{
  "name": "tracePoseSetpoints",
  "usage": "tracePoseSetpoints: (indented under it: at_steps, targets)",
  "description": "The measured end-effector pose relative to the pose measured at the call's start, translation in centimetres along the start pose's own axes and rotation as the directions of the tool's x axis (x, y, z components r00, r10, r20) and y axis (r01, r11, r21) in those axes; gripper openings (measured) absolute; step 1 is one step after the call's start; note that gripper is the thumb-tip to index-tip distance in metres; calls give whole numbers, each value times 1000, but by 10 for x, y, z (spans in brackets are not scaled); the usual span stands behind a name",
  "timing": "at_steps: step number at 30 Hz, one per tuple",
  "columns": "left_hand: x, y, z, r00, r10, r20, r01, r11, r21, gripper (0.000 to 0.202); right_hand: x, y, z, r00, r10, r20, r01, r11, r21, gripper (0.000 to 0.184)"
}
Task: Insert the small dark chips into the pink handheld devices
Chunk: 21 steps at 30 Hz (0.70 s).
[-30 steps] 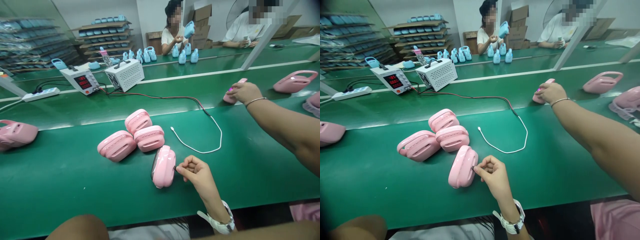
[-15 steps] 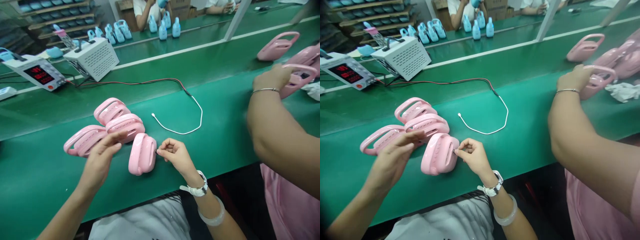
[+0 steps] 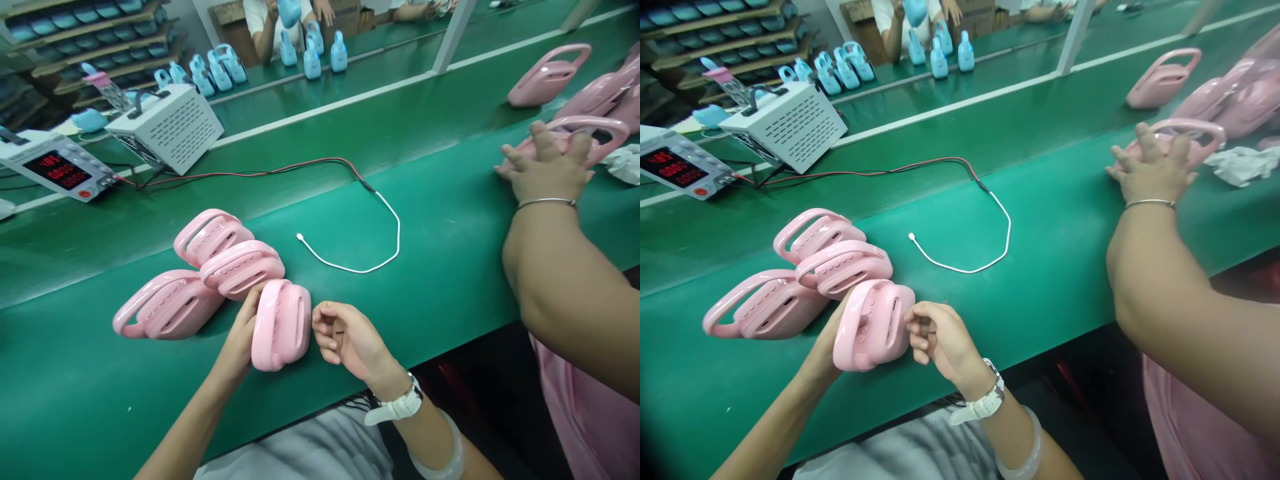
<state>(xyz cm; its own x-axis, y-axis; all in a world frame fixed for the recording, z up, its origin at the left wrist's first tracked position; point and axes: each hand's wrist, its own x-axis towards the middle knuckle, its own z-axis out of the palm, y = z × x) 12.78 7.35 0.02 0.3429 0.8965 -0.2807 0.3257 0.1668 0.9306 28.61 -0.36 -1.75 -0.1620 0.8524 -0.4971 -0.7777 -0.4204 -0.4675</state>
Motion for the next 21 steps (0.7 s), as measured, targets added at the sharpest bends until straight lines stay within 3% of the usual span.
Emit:
tracePoseSetpoints:
  at_steps: [5, 11, 21]
  targets:
    - [1, -8, -5, 1000, 5, 21, -4, 1000, -14, 43, 8, 1, 0, 988, -145, -53, 117, 926, -359, 40]
    - [-1, -13, -5, 998, -55, 18, 56, 996, -67, 52, 14, 2, -5, 997, -76, -9, 70, 952, -298, 47]
    - [0, -7, -1, 999, -2, 39, 5, 998, -61, 42, 17, -1, -9, 999, -36, 5, 36, 960, -278, 50]
